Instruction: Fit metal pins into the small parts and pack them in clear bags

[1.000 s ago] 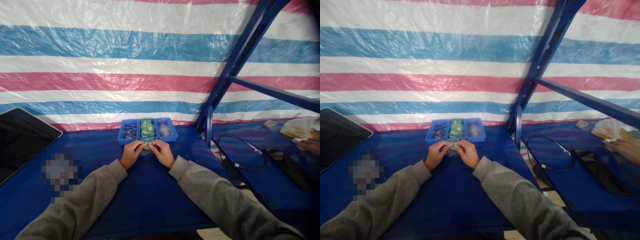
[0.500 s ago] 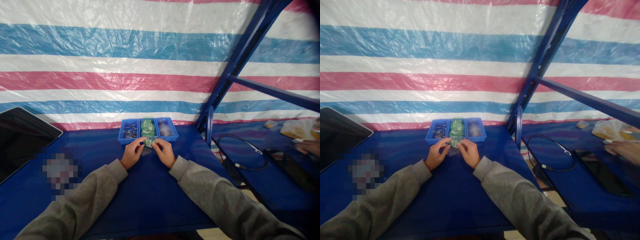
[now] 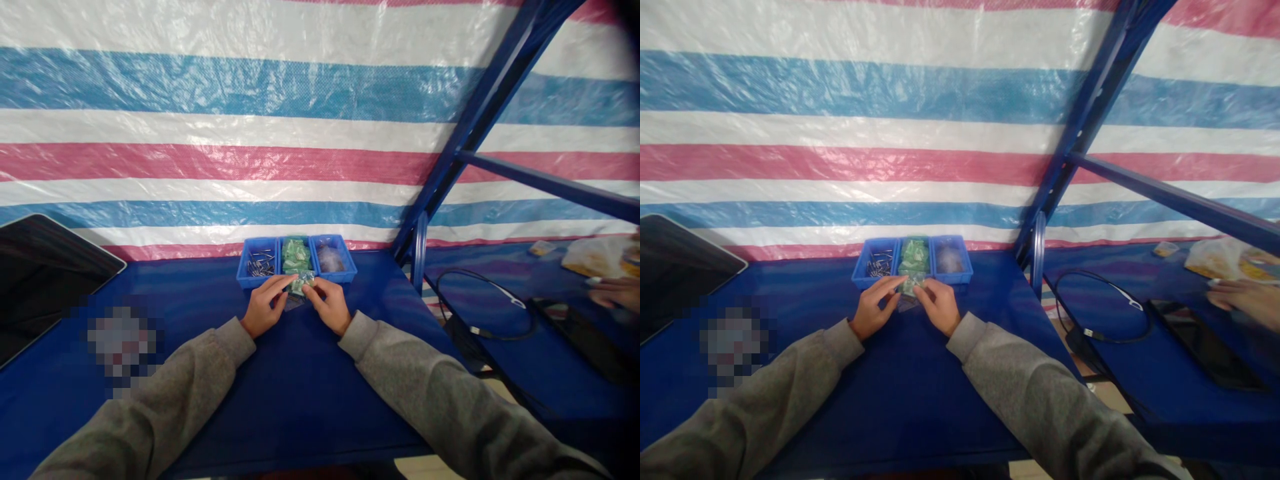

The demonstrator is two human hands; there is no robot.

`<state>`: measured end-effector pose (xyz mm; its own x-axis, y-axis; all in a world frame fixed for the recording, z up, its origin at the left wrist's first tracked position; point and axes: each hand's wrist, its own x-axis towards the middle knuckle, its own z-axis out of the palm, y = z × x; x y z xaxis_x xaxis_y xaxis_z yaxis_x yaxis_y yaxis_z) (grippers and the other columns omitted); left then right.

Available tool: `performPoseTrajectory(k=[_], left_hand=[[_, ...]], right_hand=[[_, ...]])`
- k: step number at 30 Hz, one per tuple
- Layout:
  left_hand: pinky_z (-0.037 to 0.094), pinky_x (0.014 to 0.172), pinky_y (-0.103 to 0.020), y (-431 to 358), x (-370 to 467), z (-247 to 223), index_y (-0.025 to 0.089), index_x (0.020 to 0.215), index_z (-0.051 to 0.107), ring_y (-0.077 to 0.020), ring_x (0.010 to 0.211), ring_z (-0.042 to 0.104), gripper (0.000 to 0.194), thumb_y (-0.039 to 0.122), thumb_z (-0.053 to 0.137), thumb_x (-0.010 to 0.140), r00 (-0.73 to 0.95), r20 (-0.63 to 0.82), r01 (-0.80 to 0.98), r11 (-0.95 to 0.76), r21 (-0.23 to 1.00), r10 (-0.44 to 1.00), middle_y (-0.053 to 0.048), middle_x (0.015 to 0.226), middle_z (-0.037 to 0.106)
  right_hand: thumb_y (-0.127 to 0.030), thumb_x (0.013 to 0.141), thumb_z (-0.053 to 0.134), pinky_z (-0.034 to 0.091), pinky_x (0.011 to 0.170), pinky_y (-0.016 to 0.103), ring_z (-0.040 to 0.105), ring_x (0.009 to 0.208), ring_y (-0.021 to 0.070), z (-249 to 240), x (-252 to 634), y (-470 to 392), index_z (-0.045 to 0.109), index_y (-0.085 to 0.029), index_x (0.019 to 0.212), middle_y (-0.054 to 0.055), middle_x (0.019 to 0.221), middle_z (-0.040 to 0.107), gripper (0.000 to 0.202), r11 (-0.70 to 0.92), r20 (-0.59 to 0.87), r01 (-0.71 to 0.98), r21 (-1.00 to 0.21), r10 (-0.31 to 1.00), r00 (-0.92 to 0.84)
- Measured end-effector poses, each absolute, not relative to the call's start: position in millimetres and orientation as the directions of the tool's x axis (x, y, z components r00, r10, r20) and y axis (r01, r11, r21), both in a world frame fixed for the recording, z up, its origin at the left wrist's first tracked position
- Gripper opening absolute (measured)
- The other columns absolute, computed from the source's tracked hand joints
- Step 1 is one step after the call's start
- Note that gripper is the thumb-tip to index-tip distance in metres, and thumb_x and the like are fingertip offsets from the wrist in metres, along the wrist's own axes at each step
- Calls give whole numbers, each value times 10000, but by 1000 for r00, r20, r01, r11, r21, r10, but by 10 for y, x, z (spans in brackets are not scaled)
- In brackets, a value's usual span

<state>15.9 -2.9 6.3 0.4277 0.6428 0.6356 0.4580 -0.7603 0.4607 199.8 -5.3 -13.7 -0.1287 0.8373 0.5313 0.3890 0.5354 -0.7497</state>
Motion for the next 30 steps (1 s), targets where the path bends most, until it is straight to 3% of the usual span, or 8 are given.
performPoseTrajectory(k=[4,9,11,13,16,20,30], left_hand=[[516,665,-236,-24,161,35,195,1232,510,-107,729,588,365,195,485,868,443,635,467,-767,439,633,-106,1163,542],[498,765,-271,-2,167,35,201,1134,584,-149,875,586,277,207,500,870,402,681,472,-776,418,612,-72,1027,603],[482,793,-281,4,165,46,189,1051,620,-152,887,580,217,189,501,870,380,698,469,-777,420,607,-61,956,620],[477,766,-275,7,163,57,173,963,637,-145,833,581,157,192,518,861,347,711,470,-770,432,611,-55,890,624],[473,710,-265,10,163,69,155,875,630,-137,766,568,117,212,529,857,318,713,471,-757,453,624,-53,837,610],[465,695,-261,4,168,80,143,840,615,-137,774,557,127,232,526,857,362,681,472,-755,455,636,-66,876,591],[469,615,-228,-10,182,67,144,929,607,-102,654,558,174,270,503,870,349,665,449,-741,499,660,-68,891,622]], right_hand=[[-401,885,454,347,527,219,404,520,99,-138,1997,-53,502,-167,622,-33,542,440,356,532,528,378,-757,840,-126],[-381,898,437,357,545,227,411,530,101,-111,2008,-73,491,-169,591,-26,550,435,377,543,537,379,-749,833,-133],[-354,916,403,382,568,234,445,564,110,-91,2015,-86,540,-170,685,-8,616,481,325,534,543,357,-766,835,-84],[-340,916,401,413,580,240,489,628,122,-72,2019,-95,571,-174,900,31,781,541,238,540,556,311,-783,830,-42],[-339,878,478,453,595,255,526,704,134,-55,2015,-93,533,-192,1096,81,1014,527,269,589,582,254,-767,806,-110],[-311,871,500,461,650,278,538,751,153,-59,1998,-82,610,-192,935,71,938,556,174,632,602,277,-723,774,-196],[-316,864,512,446,629,281,535,688,152,-95,1987,-80,626,-180,757,53,786,582,208,646,629,297,-703,760,-165]])
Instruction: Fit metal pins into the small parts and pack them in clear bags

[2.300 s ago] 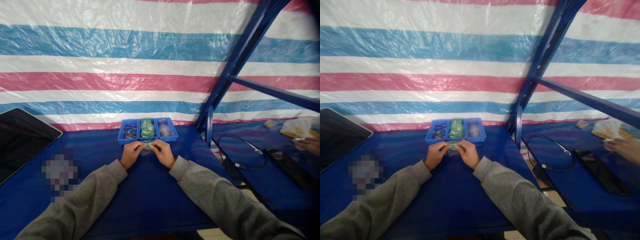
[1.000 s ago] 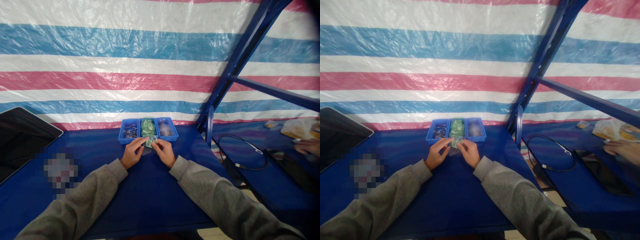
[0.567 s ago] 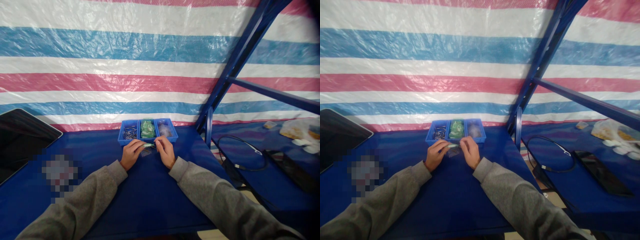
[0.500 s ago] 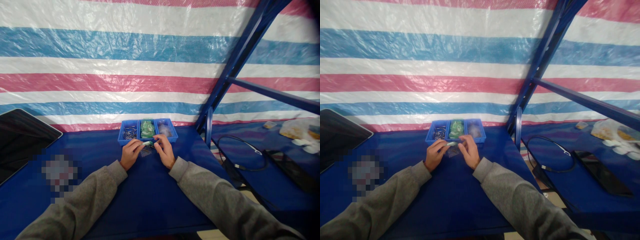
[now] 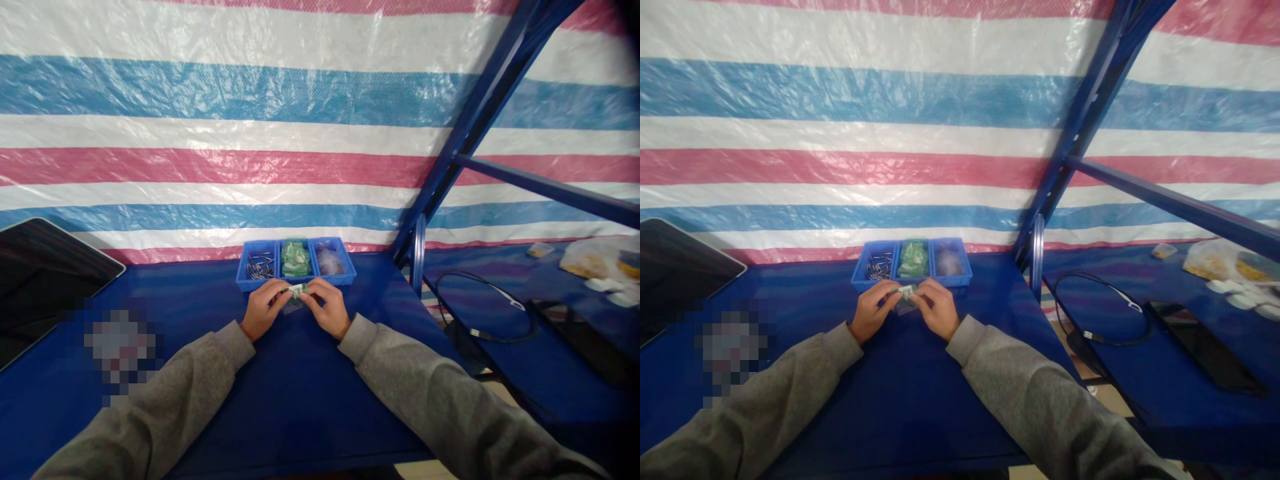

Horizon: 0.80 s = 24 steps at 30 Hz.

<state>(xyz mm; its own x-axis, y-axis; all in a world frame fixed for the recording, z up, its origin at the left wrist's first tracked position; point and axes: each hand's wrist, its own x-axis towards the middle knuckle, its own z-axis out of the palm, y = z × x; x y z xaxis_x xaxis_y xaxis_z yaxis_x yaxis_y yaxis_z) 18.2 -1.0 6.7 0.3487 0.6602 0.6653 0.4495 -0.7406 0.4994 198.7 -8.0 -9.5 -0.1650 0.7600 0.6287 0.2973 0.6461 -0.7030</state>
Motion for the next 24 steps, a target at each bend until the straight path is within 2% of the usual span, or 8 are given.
performPoseTrajectory(k=[6,12,18,24], left_hand=[[470,643,-233,-9,168,63,146,944,616,-111,664,576,175,236,478,885,364,633,460,-723,516,683,-54,832,633],[485,698,-247,-11,177,87,149,926,639,-129,738,600,169,209,488,880,393,636,437,-743,507,664,-57,850,646],[487,778,-284,-25,193,116,164,956,656,-153,842,600,174,201,511,867,402,663,410,-771,487,632,-61,910,654],[486,771,-276,-16,194,109,158,979,644,-147,848,594,172,191,523,861,405,645,413,-759,503,648,-61,921,650]], right_hand=[[-328,867,506,444,625,281,533,687,154,-82,2000,-90,639,-190,793,53,799,584,205,636,617,300,-711,769,-168],[-333,870,508,438,610,271,525,666,143,-31,2002,-114,623,-192,948,48,818,589,198,613,591,294,-733,789,-170],[-342,884,477,444,634,277,541,703,153,-29,1990,-118,626,-187,879,51,811,595,215,628,612,300,-718,775,-159],[-335,880,485,438,620,276,528,665,146,-44,1999,-120,632,-183,855,45,779,594,212,640,625,311,-702,764,-160]])
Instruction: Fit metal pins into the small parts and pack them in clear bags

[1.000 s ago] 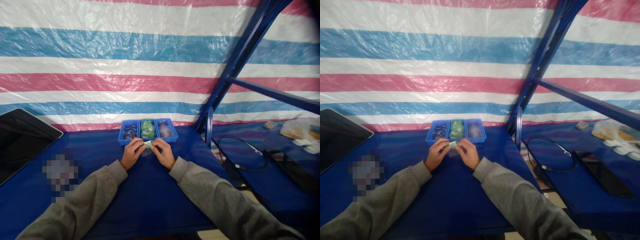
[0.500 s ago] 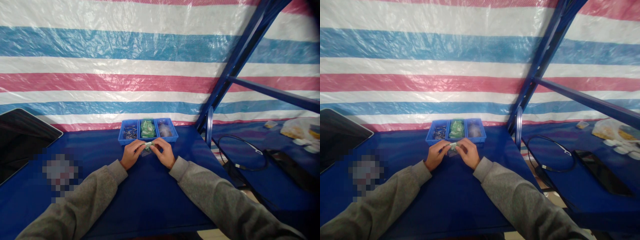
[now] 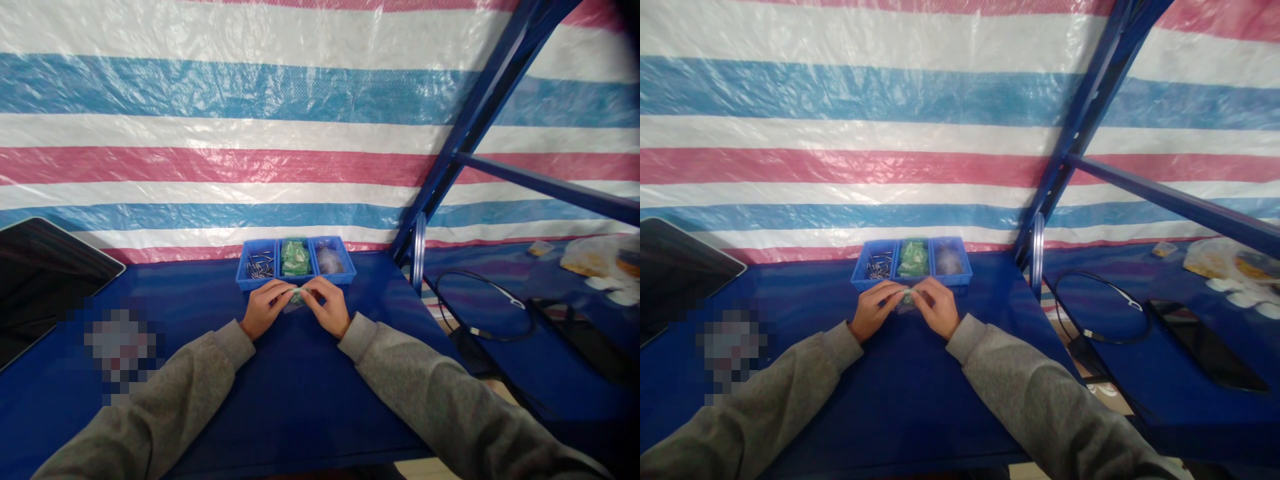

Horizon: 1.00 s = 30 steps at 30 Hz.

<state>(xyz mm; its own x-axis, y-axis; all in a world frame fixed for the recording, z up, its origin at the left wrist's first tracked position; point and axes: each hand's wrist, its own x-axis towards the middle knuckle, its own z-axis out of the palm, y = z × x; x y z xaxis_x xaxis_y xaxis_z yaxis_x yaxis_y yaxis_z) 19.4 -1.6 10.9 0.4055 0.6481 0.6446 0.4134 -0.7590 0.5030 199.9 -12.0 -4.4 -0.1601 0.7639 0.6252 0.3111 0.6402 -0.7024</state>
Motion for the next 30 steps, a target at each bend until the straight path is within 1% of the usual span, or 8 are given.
performPoseTrajectory(k=[5,10,16,19,22,26,28,30], left_hand=[[492,716,-262,-11,192,95,156,954,648,-142,801,594,161,208,531,857,395,663,411,-768,492,636,-63,885,650],[490,734,-266,-11,183,81,161,936,671,-139,792,595,152,189,561,836,373,699,423,-782,458,611,-58,872,652],[499,694,-254,-13,182,70,165,963,681,-134,756,601,178,194,568,830,367,726,412,-801,433,581,-59,862,657],[499,707,-260,-8,181,65,165,978,674,-136,769,599,185,193,564,832,378,724,408,-806,429,577,-63,878,656],[492,716,-258,-11,184,70,162,937,673,-135,778,595,154,187,563,832,383,717,411,-803,432,582,-61,874,652],[480,689,-251,-22,190,82,157,886,654,-132,758,586,127,202,542,846,381,694,427,-782,454,611,-56,841,639],[477,689,-252,-25,187,81,154,882,642,-135,762,585,126,212,535,851,352,695,439,-767,468,626,-58,842,634],[475,675,-245,-26,180,74,153,880,635,-131,750,585,127,221,531,853,311,699,451,-747,489,645,-58,851,631]], right_hand=[[-312,879,495,434,623,276,524,665,144,-35,2008,-120,644,-182,859,41,766,593,199,661,640,292,-691,747,-179],[-286,873,509,443,661,282,540,725,154,-23,2006,-121,636,-192,903,42,814,595,161,663,641,276,-696,747,-178],[-268,869,508,427,618,269,506,663,138,-68,1979,-116,615,-189,875,31,787,569,133,653,634,303,-694,754,-173],[-261,873,500,415,594,263,491,637,131,-76,1973,-114,605,-187,857,29,778,561,130,650,631,311,-693,756,-174],[-261,880,489,414,598,265,491,640,133,-64,1976,-114,601,-187,835,29,770,562,141,650,634,316,-691,755,-167],[-271,889,480,429,632,270,518,691,144,-43,1983,-111,607,-189,849,37,793,576,156,651,631,304,-695,756,-176],[-295,877,503,434,625,268,516,681,143,-44,1985,-103,610,-189,876,39,800,574,151,650,625,301,-698,758,-189],[-317,862,526,431,601,264,498,644,137,-54,1984,-93,611,-185,858,33,769,557,157,656,624,304,-691,754,-207]])
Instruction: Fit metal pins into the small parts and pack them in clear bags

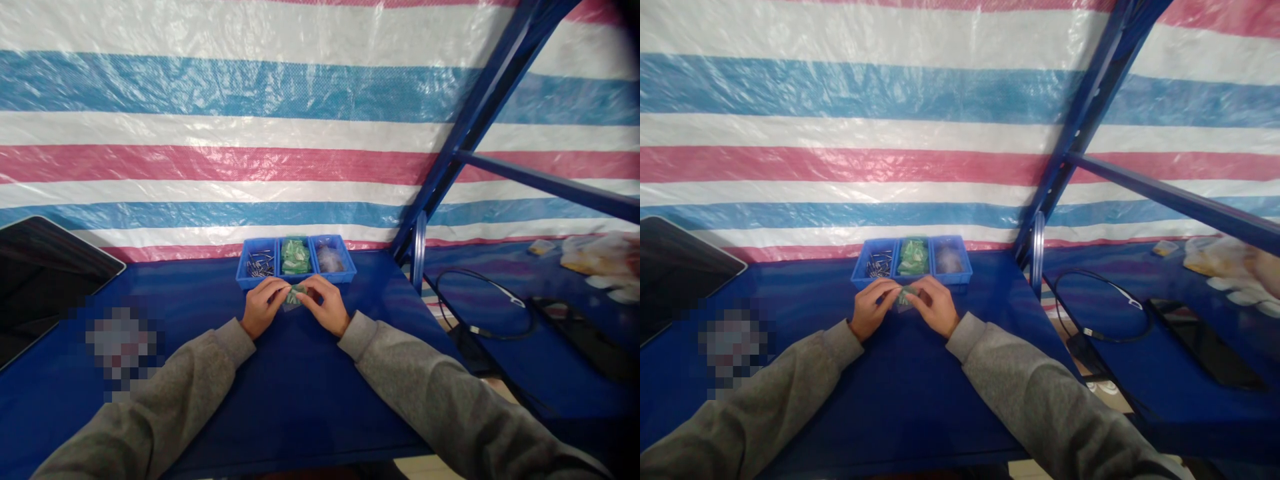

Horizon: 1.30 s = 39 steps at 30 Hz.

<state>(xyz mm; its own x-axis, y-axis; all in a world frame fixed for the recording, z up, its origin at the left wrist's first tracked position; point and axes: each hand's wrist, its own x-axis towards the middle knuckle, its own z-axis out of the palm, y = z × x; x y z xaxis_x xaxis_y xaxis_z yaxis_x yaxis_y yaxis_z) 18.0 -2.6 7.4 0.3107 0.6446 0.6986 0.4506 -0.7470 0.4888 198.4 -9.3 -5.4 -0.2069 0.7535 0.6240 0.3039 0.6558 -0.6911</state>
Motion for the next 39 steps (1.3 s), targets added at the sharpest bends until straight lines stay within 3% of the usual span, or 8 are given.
performPoseTrajectory(k=[8,15,18,21,24,28,30,39], left_hand=[[446,556,-205,-5,183,49,152,1012,609,-81,543,526,236,293,580,825,277,615,482,-660,576,739,-15,751,637],[415,560,-210,-17,197,74,141,782,654,-97,555,528,197,303,559,840,356,631,500,-711,495,689,-7,625,608],[397,546,-209,-25,185,85,141,697,649,-93,538,516,237,304,555,841,364,623,500,-710,496,692,-2,596,595],[390,534,-208,-3,171,84,141,674,646,-89,510,506,245,302,559,838,331,613,498,-684,533,718,12,544,565],[374,477,-196,34,165,67,138,762,653,-77,449,466,200,300,561,835,247,602,449,-640,623,759,31,500,527],[359,425,-169,52,172,39,141,1084,556,-57,397,420,303,298,573,826,188,530,303,-562,770,827,70,486,481],[358,420,-160,47,177,32,144,1153,490,-52,391,414,378,289,585,817,202,493,252,-531,809,846,82,485,466],[419,470,-182,15,148,37,132,1027,593,-73,457,481,247,296,502,867,287,499,245,-566,787,818,30,562,530]], right_hand=[[-306,874,506,398,577,254,476,611,126,-66,1983,-97,590,-182,756,16,706,529,191,639,627,322,-698,763,-157],[-309,866,520,406,597,255,495,622,127,-55,1988,-99,591,-176,699,18,697,547,225,634,630,319,-704,766,-131],[-304,873,505,419,591,255,507,628,131,-63,1995,-94,623,-177,773,25,717,563,201,627,614,315,-712,774,-154],[-274,898,451,444,603,261,520,625,130,-96,2001,-88,614,-190,995,30,763,576,207,612,599,292,-735,788,-144],[-229,905,412,464,608,267,523,616,124,-127,2004,-90,523,-209,1167,37,839,577,285,622,610,255,-740,781,-136],[-197,867,475,483,644,281,541,672,129,-137,2004,-99,563,-229,1124,78,1040,544,274,681,651,277,-678,731,-205],[-186,856,495,485,665,284,545,690,130,-142,2003,-96,591,-239,1093,77,1064,526,261,698,663,293,-653,714,-225],[-207,855,523,476,662,277,541,709,139,-144,1996,-67,633,-222,981,57,953,559,168,670,653,307,-676,738,-173]])
